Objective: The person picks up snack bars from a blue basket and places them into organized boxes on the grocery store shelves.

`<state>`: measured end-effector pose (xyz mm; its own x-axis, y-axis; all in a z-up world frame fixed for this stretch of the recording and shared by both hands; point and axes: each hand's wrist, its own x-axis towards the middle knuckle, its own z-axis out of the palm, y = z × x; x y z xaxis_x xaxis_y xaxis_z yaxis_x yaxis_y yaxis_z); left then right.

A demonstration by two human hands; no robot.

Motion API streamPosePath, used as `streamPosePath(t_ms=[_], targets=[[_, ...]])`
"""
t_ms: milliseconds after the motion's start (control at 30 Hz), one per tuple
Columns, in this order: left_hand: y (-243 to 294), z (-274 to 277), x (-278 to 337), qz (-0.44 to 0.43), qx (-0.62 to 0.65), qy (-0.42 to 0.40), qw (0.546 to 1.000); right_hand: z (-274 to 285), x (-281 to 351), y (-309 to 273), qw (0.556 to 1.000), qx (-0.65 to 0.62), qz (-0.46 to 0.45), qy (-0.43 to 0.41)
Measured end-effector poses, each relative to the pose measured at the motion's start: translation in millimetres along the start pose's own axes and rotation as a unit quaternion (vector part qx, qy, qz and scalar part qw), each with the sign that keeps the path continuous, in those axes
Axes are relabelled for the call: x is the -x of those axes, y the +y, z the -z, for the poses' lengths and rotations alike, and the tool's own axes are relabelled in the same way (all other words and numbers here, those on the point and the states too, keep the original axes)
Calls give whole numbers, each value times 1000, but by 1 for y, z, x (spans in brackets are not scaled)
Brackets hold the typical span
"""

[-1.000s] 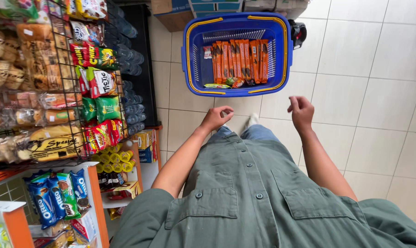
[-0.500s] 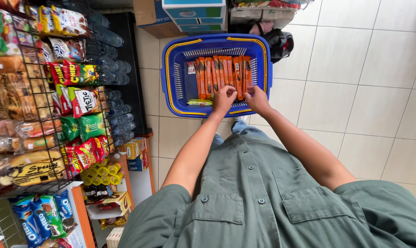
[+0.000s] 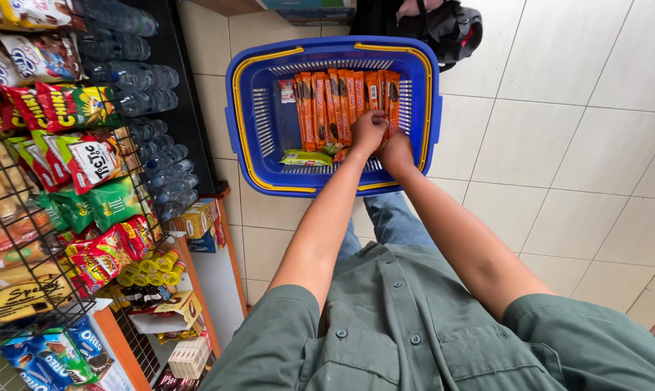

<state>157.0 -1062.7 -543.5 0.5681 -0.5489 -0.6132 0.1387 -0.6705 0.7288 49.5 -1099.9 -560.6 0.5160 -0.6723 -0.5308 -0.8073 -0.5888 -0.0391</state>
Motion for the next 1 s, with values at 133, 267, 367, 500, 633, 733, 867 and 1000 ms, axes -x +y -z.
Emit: streamPosePath(t_ms=[133,267,367,500,633,733,867,1000], targets=[[-6,-14,-5,2,-36,17,999,-8,-5,-4,999,-46,-5,-4],[-8,-19,-9,4,-57,37,998,-4,-7,-6,995,-95,-11,-1],[-14,-19,-17,-2,-45,43,998,-1,-10,-5,992,-127,-21,3],[-8,-13,-13,13,-4,35,999,13,0,-4,987,-156,-25,10],[-6,-8,-10,30,5,28,999,35,9,-3,979,-202,-30,24],[-3,0,-1,15,-20,26,999,55,19,-1,971,-233,-34,38],[19,28,20,-16,4,33,999,71,14,21,953,-299,-46,29],[58,60,52,-72,43,40,996,177,35,17,937,-343,-34,58]])
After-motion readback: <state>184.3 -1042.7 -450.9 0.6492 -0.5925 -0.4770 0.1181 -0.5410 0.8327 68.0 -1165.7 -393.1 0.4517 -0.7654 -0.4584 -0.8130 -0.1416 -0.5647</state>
